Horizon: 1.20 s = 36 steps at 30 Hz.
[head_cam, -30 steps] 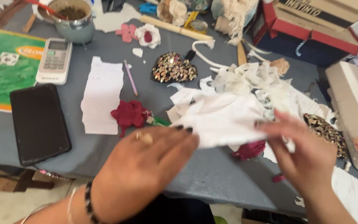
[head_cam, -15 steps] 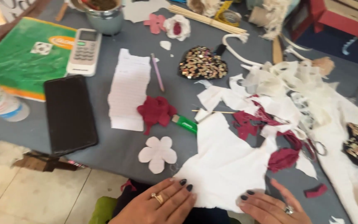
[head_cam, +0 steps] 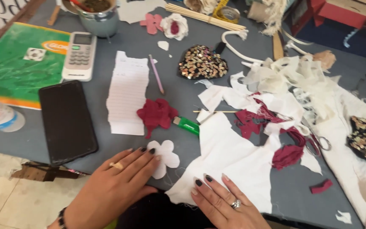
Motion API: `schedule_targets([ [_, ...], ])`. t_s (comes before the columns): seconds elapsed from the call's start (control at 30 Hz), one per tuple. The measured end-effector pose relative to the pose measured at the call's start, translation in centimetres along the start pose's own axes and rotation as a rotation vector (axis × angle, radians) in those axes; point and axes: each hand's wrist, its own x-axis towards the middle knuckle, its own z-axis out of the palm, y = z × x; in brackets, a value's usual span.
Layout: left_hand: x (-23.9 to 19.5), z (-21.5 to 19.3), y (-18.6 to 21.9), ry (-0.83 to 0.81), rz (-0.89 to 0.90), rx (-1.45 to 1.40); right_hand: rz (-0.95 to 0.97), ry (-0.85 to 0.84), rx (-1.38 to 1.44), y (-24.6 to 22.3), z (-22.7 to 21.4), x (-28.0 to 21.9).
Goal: Cutting out flower shapes from fabric using scissors at a workstation.
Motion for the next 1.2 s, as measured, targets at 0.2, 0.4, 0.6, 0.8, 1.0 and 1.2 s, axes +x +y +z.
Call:
schedule_targets([
  [0.2, -0.3, -0.4, -0.4, 0.149, 0.074, 0.036, 0.086, 0.058, 0.178, 1.5, -1.8, -3.1],
  [0.4, 2.1, 0.4, -0.7, -0.08, 0.137, -0.151, 0.404, 0.254, 0.146, 2.1, -2.3, -7.4],
  [0.6, 2.1, 0.6, -2.2, -0.379, 0.284, -0.069, 0.505, 0.149, 0.188, 2.7, -2.7, -9.2],
  [0.8, 3.0, -1.1, -2.5, -0.241, 0.18, -0.018, 0.4, 0.27, 0.191, 4.0, -2.3, -9.2],
  [1.0, 8.7, -3.0, 3.1, -0.121, -0.276, -0.555, 0.387, 0.289, 0.249, 4.2, -2.7, -8.8],
  [1.2, 14.9, 2.6, 9.2, -0.404, -0.256, -1.111, 0.446, 0.378, 0.368, 3.8, -2.1, -9.5],
])
